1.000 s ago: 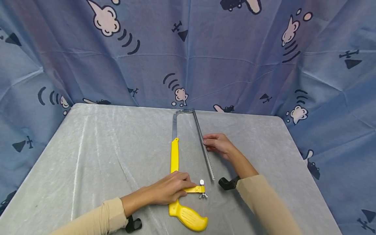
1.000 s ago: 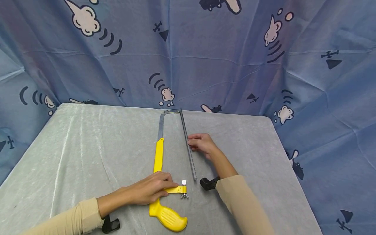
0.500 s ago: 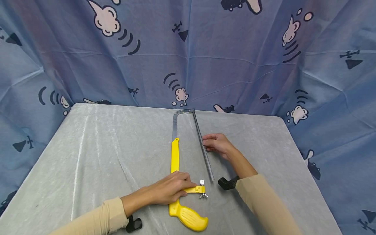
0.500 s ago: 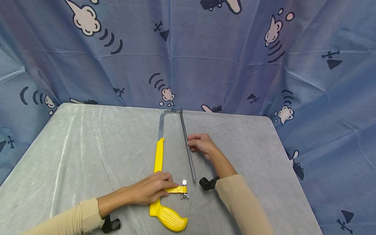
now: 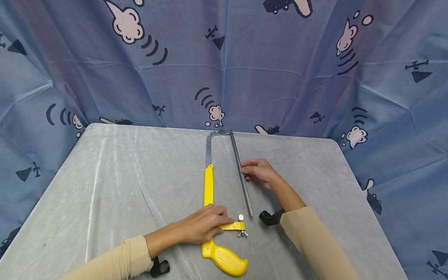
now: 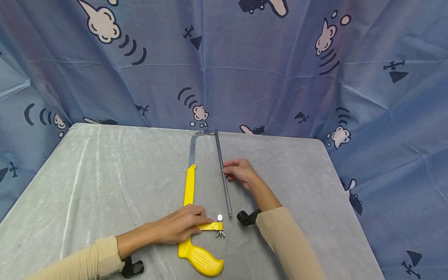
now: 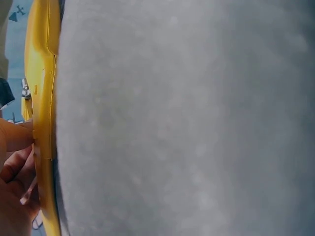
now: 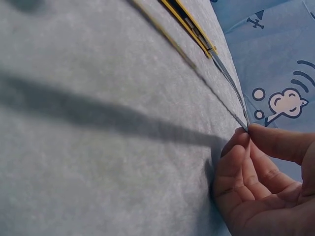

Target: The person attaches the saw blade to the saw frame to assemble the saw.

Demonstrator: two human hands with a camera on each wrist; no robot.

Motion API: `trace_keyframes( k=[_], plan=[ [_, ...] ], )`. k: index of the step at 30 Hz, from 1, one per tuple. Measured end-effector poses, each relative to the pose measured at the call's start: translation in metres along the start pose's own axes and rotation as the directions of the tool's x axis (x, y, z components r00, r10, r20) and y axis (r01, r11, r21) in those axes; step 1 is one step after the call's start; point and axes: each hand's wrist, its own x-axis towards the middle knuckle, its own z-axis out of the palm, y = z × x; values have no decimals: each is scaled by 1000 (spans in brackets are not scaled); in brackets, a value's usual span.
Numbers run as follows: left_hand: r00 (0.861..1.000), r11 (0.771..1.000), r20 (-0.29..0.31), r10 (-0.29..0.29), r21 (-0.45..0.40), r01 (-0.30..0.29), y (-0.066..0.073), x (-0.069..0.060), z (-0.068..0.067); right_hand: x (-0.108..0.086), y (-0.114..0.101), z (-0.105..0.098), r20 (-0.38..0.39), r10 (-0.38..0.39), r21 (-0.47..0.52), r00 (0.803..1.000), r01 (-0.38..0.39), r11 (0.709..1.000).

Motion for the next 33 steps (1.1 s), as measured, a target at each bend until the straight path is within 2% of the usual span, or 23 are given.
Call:
trace_keyframes(
  k=[33],
  plan=[
    [1000,1000,14,-3,4,3,-1,0,0,1,-3,9,-21,20,-52,1000,-21,998]
  ],
)
